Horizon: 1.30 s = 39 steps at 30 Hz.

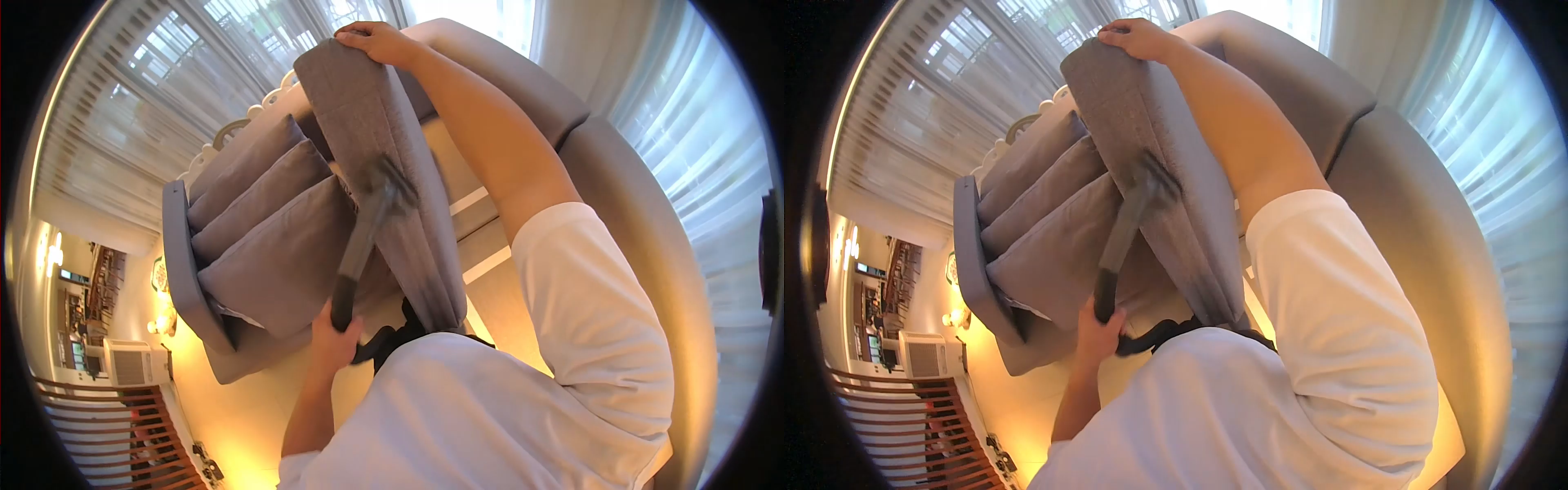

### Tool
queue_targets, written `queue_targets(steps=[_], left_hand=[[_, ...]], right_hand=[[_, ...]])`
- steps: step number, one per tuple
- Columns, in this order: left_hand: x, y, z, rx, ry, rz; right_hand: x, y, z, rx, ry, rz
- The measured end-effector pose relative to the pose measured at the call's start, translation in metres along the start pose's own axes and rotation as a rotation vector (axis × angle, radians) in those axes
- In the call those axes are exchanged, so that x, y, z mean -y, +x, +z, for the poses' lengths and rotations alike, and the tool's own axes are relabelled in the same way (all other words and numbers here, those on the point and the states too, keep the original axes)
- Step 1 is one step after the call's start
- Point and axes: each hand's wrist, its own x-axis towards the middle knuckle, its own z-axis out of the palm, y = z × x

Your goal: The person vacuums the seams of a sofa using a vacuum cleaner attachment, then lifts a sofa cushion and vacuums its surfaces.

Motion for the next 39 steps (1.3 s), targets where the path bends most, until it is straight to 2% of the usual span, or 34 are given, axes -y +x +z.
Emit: queue_targets(steps=[3, 4, 7, 8, 10, 12, 14, 16, 17, 19, 22, 24, 28, 30, 33, 34, 36, 39], left_hand=[[-0.028, -0.02, -0.04, -0.016, 0.05, -0.085], [-0.036, -0.013, -0.044, -0.041, 0.057, 0.002], [-0.036, 0.017, -0.028, -0.077, 0.172, 0.014], [-0.03, 0.021, -0.018, -0.06, 0.034, -0.031], [-0.013, 0.02, -0.002, -0.063, 0.012, -0.006], [-0.02, 0.015, 0.006, -0.052, -0.051, -0.039], [-0.013, 0.018, 0.007, -0.043, -0.04, -0.013], [-0.015, 0.025, 0.009, -0.048, -0.039, 0.007], [-0.023, 0.025, 0.01, -0.049, -0.018, -0.021], [-0.021, 0.018, 0.012, -0.02, 0.008, -0.062], [-0.01, 0.009, -0.006, 0.023, 0.158, 0.061], [-0.021, -0.004, -0.035, 0.095, 0.058, -0.105], [-0.035, -0.005, -0.059, -0.007, -0.15, -0.132], [-0.032, 0.005, -0.062, -0.033, -0.408, 0.02], [-0.05, 0.022, -0.039, -0.087, -0.393, -0.02], [-0.047, 0.029, -0.031, -0.09, -0.395, -0.017], [-0.028, 0.046, -0.01, 0.002, -0.178, -0.04], [-0.011, 0.048, 0.001, 0.003, -0.225, -0.076]], right_hand=[[0.002, -0.006, 0.005, 0.023, 0.049, 0.008], [0.003, -0.002, 0.007, 0.019, 0.014, 0.011], [0.008, 0.003, 0.01, 0.035, -0.065, 0.028], [-0.002, 0.006, 0.012, -0.028, -0.098, -0.027], [-0.008, 0.008, 0.01, -0.102, -0.139, -0.074], [-0.004, 0.001, 0.011, -0.395, -0.402, -0.322], [0.035, -0.033, 0.006, -0.467, -0.624, -0.621], [0.041, -0.076, 0.007, -0.026, -0.643, -0.88], [0.031, -0.09, 0.011, -0.014, -0.638, -0.879], [0.007, -0.12, 0.014, 0.197, -0.647, -0.722], [-0.006, -0.102, 0.008, 0.184, -0.574, -0.587], [-0.008, -0.098, 0.006, 0.212, -0.563, -0.582], [-0.006, -0.108, -0.003, 0.308, -0.557, -0.601], [-0.004, -0.109, -0.004, 0.313, -0.55, -0.588], [-0.002, -0.111, -0.007, 0.338, -0.549, -0.553], [-0.001, -0.109, -0.008, 0.362, -0.545, -0.541], [0.002, -0.109, -0.013, 0.41, -0.543, -0.533], [0.006, -0.121, -0.024, 0.479, -0.581, -0.551]])
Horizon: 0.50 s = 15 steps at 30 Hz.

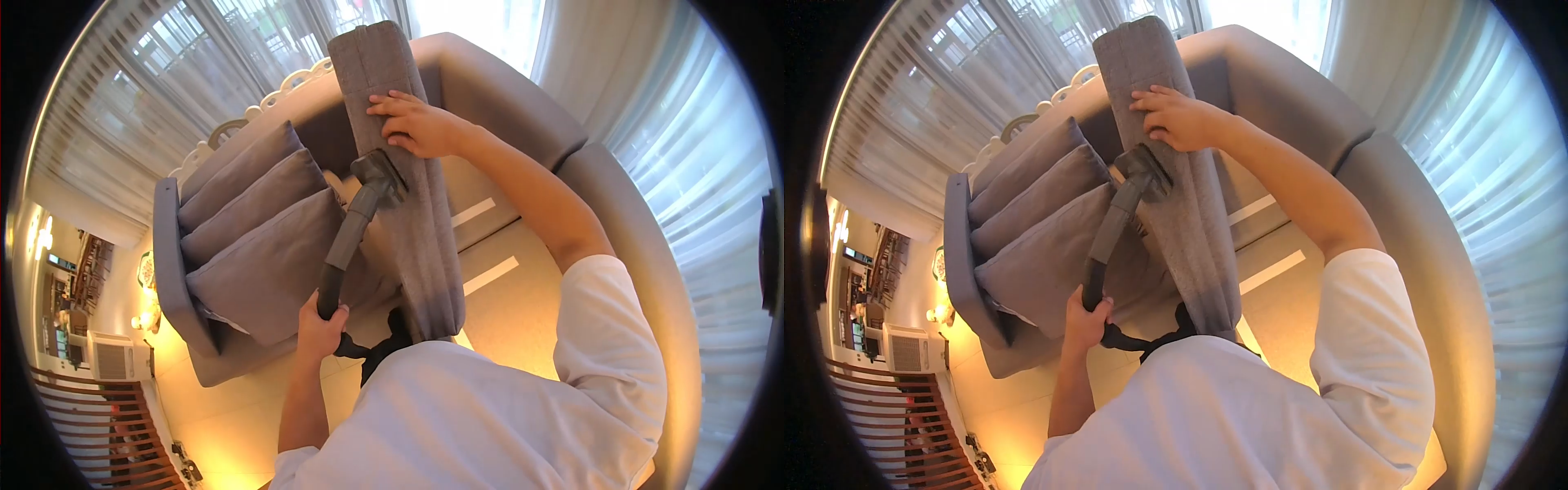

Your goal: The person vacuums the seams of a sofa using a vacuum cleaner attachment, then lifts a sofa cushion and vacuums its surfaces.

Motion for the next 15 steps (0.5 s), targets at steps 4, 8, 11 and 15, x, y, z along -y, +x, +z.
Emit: queue_targets(steps=[4, 8, 11, 15], left_hand=[[0.002, -0.008, 0.003, -0.023, -0.002, -0.026], [0.017, -0.013, 0.001, -0.028, 0.066, 0.029], [0.024, -0.013, 0.002, -0.032, 0.058, 0.034], [0.02, -0.013, 0.001, -0.024, 0.055, 0.015]], right_hand=[[0.015, -0.025, 0.0, 0.013, 0.014, -0.021], [0.029, -0.036, 0.003, 0.004, 0.068, 0.011], [0.034, -0.039, 0.002, 0.027, 0.053, 0.02], [0.038, -0.04, 0.012, 0.024, -0.034, 0.013]])
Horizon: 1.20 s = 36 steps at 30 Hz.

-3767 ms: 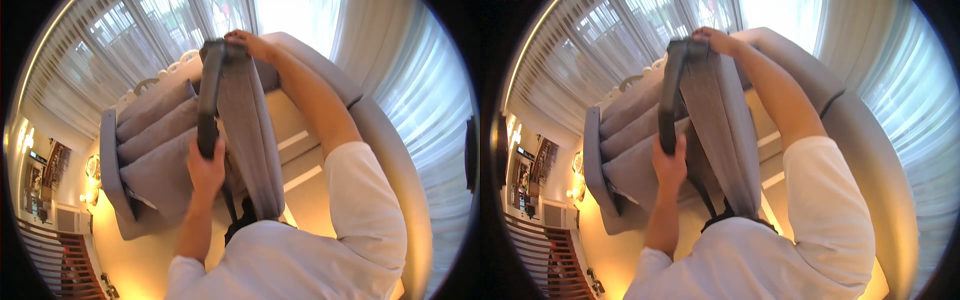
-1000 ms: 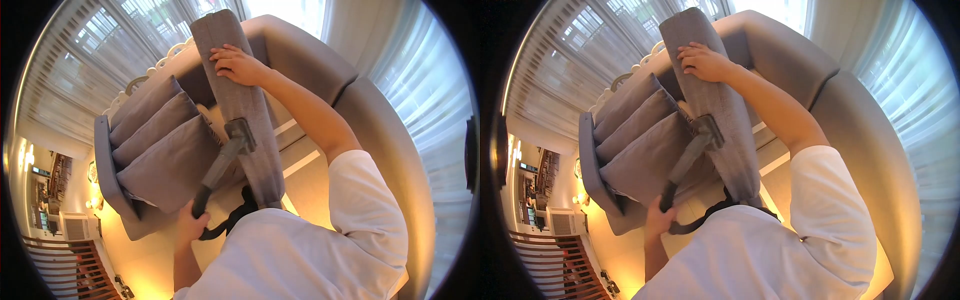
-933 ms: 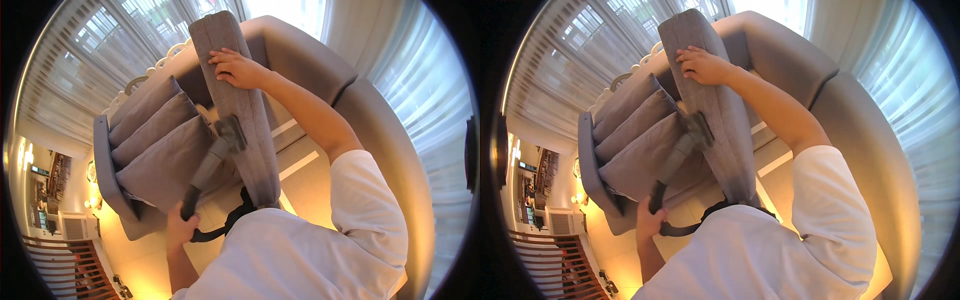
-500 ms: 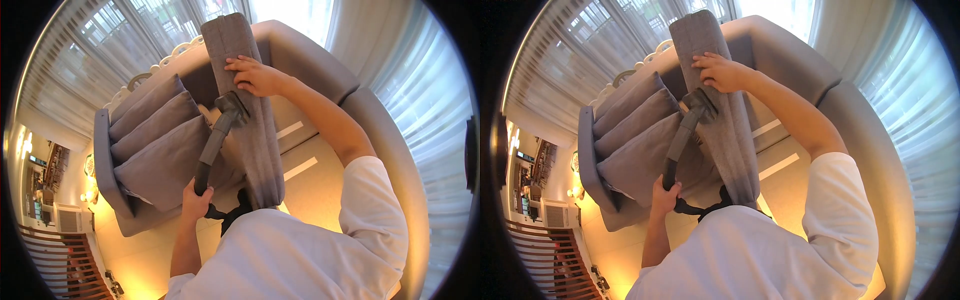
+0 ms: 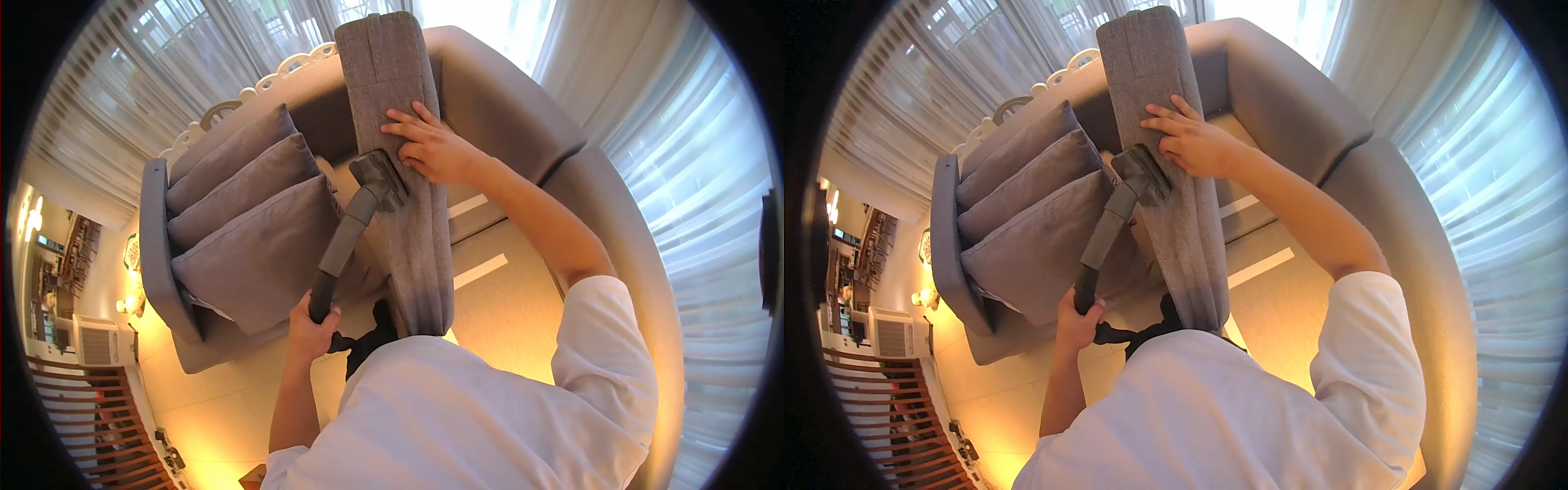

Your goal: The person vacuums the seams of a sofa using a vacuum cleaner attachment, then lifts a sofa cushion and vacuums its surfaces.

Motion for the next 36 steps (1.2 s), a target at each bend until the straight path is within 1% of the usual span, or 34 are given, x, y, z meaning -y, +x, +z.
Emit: queue_targets(steps=[2, 4, 5, 7, 8, 10, 11, 13, 14, 15, 16, 17, 19, 20, 22, 23, 24, 25, 26, 27, 28, 29, 31, 32, 33, 34, 36], left_hand=[[0.003, 0.0, 0.001, 0.0, -0.002, 0.011], [0.004, 0.0, 0.001, 0.001, -0.003, 0.021], [0.004, -0.001, 0.001, 0.013, -0.015, 0.013], [0.004, -0.003, 0.0, 0.025, -0.026, 0.006], [0.005, -0.002, 0.0, 0.024, -0.028, 0.011], [0.008, -0.001, 0.0, 0.022, -0.031, 0.017], [0.011, 0.0, -0.001, 0.026, -0.016, 0.026], [0.012, -0.002, -0.001, 0.033, -0.001, 0.036], [0.009, -0.005, 0.0, 0.046, -0.014, 0.004], [0.007, -0.005, -0.001, 0.057, -0.026, -0.02], [0.011, -0.002, -0.002, 0.048, -0.027, 0.003], [0.021, -0.001, -0.002, 0.05, 0.0, 0.018], [0.022, -0.002, -0.006, 0.051, 0.032, 0.04], [0.021, -0.004, -0.011, 0.08, 0.023, 0.035], [0.011, -0.009, -0.023, 0.119, 0.026, 0.033], [0.003, -0.012, -0.03, 0.106, -0.032, 0.048], [-0.006, -0.013, -0.036, 0.092, -0.093, 0.065], [-0.021, -0.014, -0.039, 0.097, -0.091, 0.075], [-0.04, -0.012, -0.043, 0.088, -0.237, 0.134], [-0.056, -0.009, -0.045, 0.076, -0.385, 0.187], [-0.073, -0.001, -0.045, 0.056, -0.347, 0.203], [-0.09, 0.012, -0.044, 0.034, -0.308, 0.217], [-0.117, 0.043, -0.041, 0.073, -0.243, 0.253], [-0.128, 0.058, -0.036, 0.089, -0.278, 0.271], [-0.138, 0.072, -0.032, 0.107, -0.312, 0.29], [-0.15, 0.086, -0.031, 0.112, -0.304, 0.294], [-0.167, 0.106, -0.029, 0.114, -0.396, 0.277]], right_hand=[[0.001, 0.0, 0.002, -0.02, 0.013, 0.04], [0.001, 0.003, -0.001, -0.274, 0.705, 0.327], [-0.001, 0.001, 0.0, -0.272, 0.708, 0.328], [-0.007, -0.002, -0.001, -0.21, 0.45, 0.168], [-0.006, -0.005, 0.0, -0.21, 0.448, 0.168], [0.004, -0.009, 0.0, -0.151, 0.115, 0.029], [0.007, -0.008, 0.0, -0.15, 0.114, 0.029], [0.012, -0.009, 0.002, -0.139, -0.004, 0.031], [0.015, -0.012, 0.005, -0.14, -0.006, 0.032], [0.015, -0.015, 0.009, -0.168, 0.111, 0.115], [0.011, -0.009, 0.005, -0.2, 0.22, 0.188], [0.005, -0.002, -0.002, -0.213, 0.203, 0.175], [0.003, 0.012, -0.021, -0.468, 0.013, 0.27], [-0.003, 0.023, -0.032, -0.476, 0.008, 0.27], [-0.024, 0.053, -0.058, -0.525, -0.344, 0.207], [-0.034, 0.06, -0.057, -0.533, -0.35, 0.217], [-0.044, 0.067, -0.053, -0.568, -0.261, 0.206], [-0.055, 0.071, -0.054, -0.6, -0.171, 0.188], [-0.068, 0.074, -0.059, -0.604, -0.177, 0.187], [-0.08, 0.076, -0.063, -0.537, -0.132, 0.191], [-0.088, 0.078, -0.064, -0.466, -0.081, 0.196], [-0.091, 0.082, -0.068, -0.465, -0.073, 0.195], [-0.087, 0.096, -0.091, -0.256, 0.174, 0.302], [-0.08, 0.104, -0.101, -0.238, 0.247, 0.305], [-0.081, 0.109, -0.099, -0.245, 0.246, 0.306], [-0.09, 0.113, -0.094, -0.338, -0.269, 0.148], [-0.111, 0.114, -0.084, -0.428, -0.695, 0.041]])
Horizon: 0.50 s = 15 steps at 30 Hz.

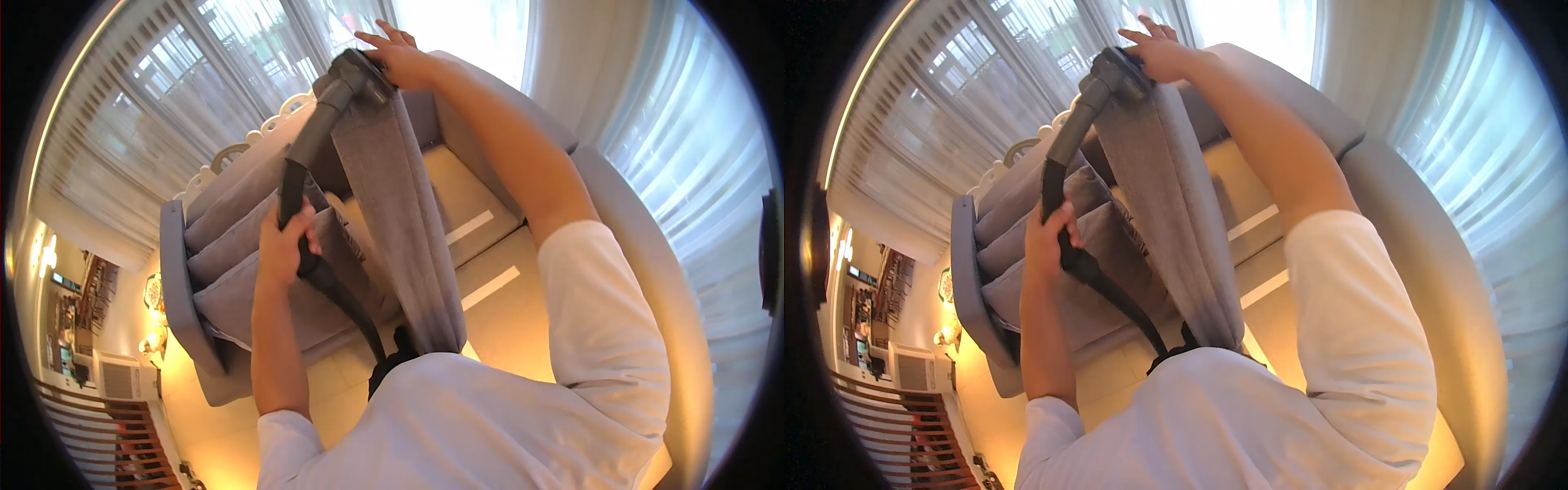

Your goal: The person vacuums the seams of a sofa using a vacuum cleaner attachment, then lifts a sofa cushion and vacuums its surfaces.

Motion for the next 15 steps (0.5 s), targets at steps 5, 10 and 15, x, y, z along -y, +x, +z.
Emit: queue_targets(steps=[5, 10, 15], left_hand=[[0.022, 0.014, 0.011, 0.03, 0.046, -0.078], [0.057, -0.091, 0.032, 0.169, 0.406, -0.314], [0.08, -0.156, -0.007, 0.435, 0.818, -0.34]], right_hand=[[-0.011, -0.001, 0.018, 0.444, 0.996, 0.56], [-0.013, -0.015, 0.041, 0.295, 0.875, 0.535], [-0.019, -0.02, 0.041, 0.247, 0.716, 0.611]])
